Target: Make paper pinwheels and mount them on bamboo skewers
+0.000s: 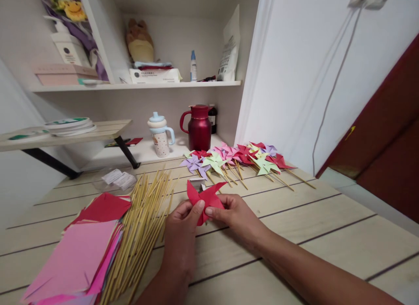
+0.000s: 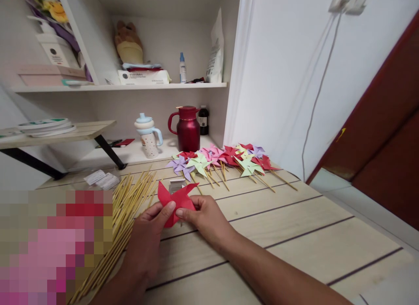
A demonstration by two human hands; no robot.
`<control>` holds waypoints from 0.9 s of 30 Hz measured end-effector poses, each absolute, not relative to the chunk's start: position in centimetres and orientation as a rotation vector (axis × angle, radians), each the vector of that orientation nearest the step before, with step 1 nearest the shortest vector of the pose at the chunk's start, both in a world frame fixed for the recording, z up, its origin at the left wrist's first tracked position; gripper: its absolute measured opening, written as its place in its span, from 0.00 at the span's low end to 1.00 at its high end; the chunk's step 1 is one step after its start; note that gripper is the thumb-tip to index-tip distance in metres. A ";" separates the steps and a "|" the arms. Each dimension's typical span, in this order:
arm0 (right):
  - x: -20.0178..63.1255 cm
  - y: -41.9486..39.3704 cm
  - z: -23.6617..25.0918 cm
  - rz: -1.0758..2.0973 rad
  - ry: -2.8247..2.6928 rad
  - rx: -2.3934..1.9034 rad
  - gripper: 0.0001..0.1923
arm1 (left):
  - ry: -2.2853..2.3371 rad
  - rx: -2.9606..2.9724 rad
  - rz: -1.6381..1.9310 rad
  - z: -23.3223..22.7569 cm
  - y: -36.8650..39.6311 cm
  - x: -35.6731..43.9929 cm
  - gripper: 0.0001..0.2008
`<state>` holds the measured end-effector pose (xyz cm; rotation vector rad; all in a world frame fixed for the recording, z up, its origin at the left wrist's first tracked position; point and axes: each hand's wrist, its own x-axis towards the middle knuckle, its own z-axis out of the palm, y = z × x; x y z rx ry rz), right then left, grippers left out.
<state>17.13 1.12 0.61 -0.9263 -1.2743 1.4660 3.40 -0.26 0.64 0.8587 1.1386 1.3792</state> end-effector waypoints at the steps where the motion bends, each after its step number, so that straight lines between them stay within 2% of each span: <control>1: 17.1 1.1 0.7 1.470 -1.282 -0.919 0.18 | 1.144 0.858 1.380 0.7 -0.3 3.4 0.13; 10: 16.9 1.0 0.5 1.483 -1.275 -0.939 0.18 | 1.163 0.937 1.375 1.0 -0.2 3.5 0.10; 17: 17.0 0.9 0.9 1.457 -1.274 -0.967 0.17 | 1.172 0.957 1.361 0.8 -0.1 3.3 0.12; 22: 17.0 0.9 0.8 1.444 -1.268 -1.024 0.19 | 1.225 1.061 1.348 1.4 -0.2 3.2 0.09; 27: 16.9 1.1 0.5 1.434 -1.233 -0.933 0.17 | 1.212 1.065 1.354 1.3 -0.2 3.2 0.09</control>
